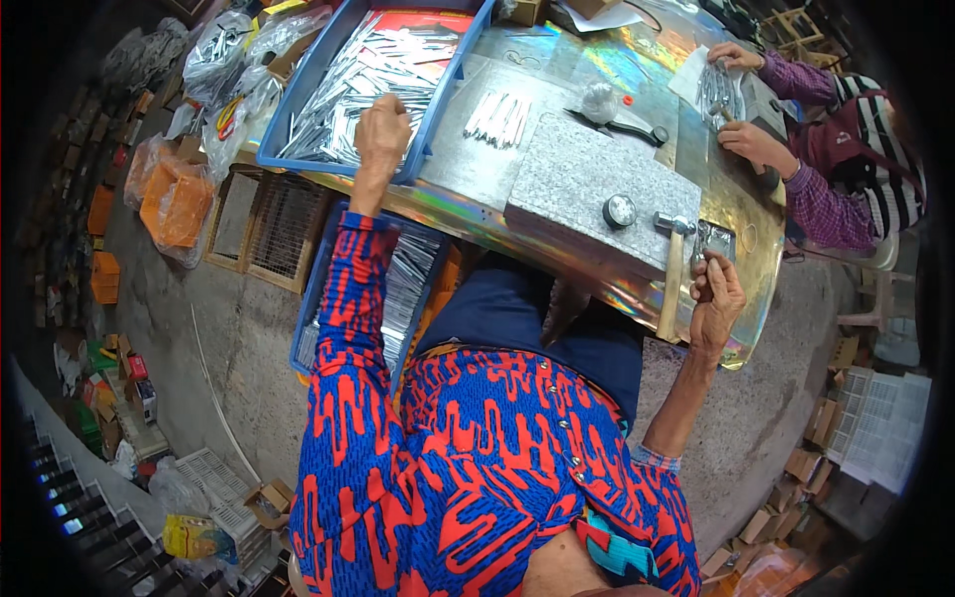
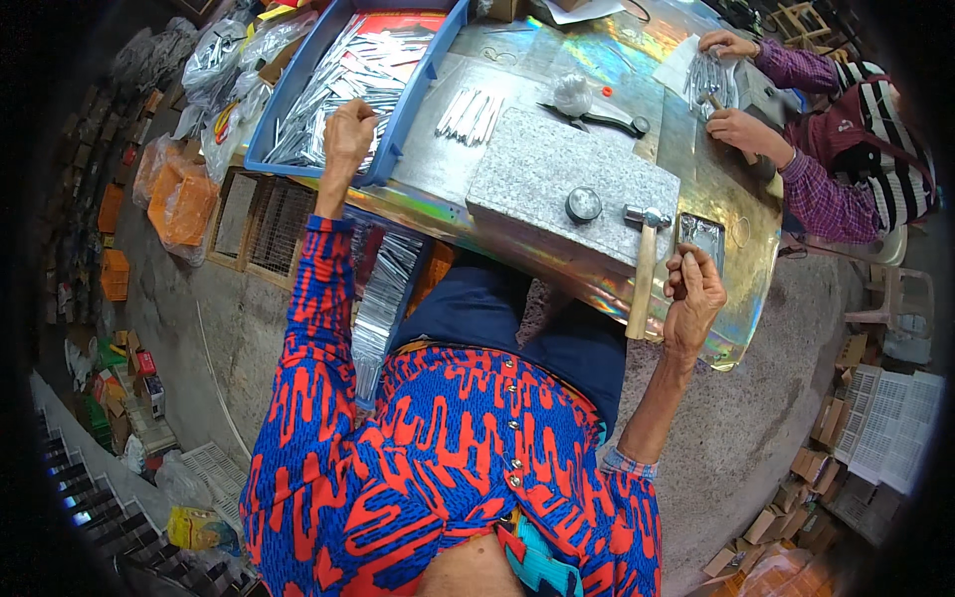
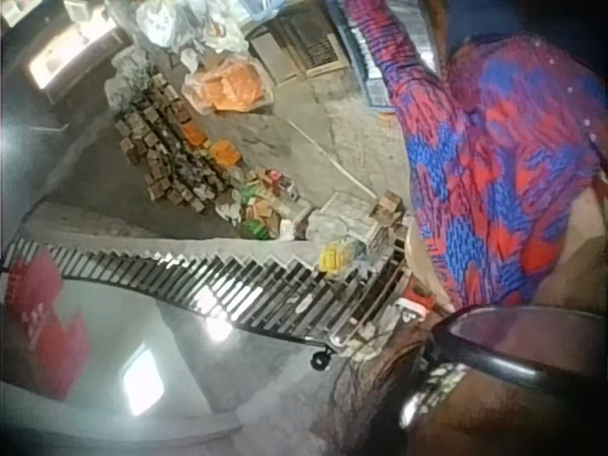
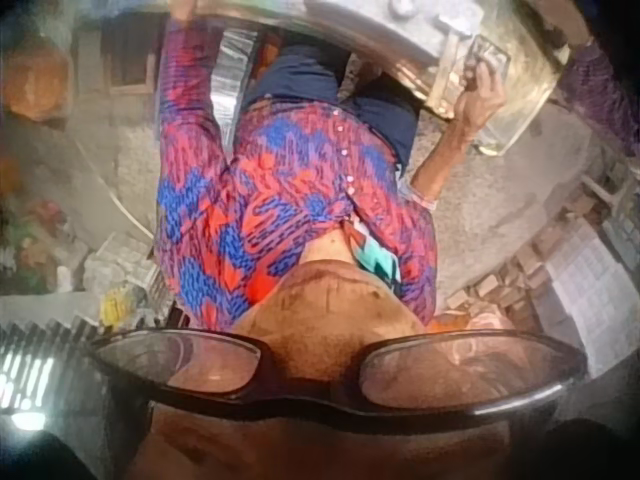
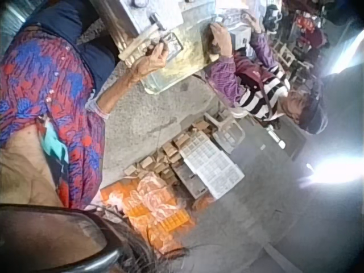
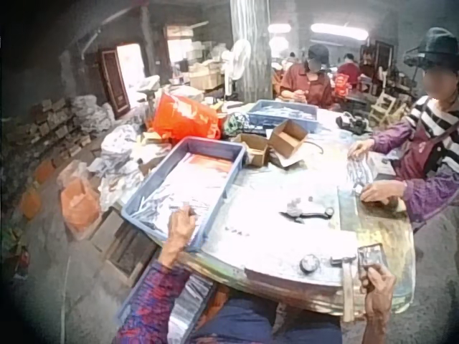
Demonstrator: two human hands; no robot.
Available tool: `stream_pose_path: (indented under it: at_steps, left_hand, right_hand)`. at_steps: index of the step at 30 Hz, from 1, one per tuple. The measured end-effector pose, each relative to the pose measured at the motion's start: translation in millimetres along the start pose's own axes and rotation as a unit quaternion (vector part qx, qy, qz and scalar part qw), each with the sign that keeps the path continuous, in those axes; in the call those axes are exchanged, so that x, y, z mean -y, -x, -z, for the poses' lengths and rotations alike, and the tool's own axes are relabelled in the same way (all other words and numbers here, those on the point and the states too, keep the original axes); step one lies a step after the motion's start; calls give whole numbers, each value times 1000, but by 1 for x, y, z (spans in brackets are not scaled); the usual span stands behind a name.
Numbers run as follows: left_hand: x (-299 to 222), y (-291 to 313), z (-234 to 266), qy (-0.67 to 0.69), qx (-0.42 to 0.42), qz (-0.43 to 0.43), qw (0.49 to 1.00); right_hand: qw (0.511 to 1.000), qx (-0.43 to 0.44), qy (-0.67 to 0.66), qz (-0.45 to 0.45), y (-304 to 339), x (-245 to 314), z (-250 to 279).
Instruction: Manually assemble and hammer small metal pins or rivets into pre-fabricated metal parts on an assembly table.
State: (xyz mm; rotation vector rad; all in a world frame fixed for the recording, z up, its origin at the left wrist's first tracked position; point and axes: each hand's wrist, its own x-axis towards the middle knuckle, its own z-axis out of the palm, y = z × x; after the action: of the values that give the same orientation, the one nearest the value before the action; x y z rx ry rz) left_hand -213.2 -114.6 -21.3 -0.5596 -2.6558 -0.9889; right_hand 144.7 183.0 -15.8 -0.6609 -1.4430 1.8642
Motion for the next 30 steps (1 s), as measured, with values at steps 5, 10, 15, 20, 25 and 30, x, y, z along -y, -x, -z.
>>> stream_pose_path:
  at_steps: [5, 10, 15, 20, 25, 30]
  left_hand:
    - [47, -9, -10, -118, 137, 32, 983]
    - [59, -16, -31, -149, 142, -36, 978]
    - [73, -23, -39, -138, 157, 13, 978]
    - [98, -32, -40, 131, 76, 66, 986]
    - [28, -20, -13, 417, -103, 79, 900]
    - [-26, -5, 20, 569, 44, 119, 812]
  right_hand:
    - [994, -76, 78, 30, -3, -7, 23]
    - [976, -140, 162, 28, 3, -7, 53]
    - [971, -160, 177, 12, 2, -16, 66]
    - [972, -162, 167, 22, 2, -21, 65]
    - [962, -172, 209, 25, -9, -24, 65]
    - [900, -151, 393, 113, -45, -43, 80]
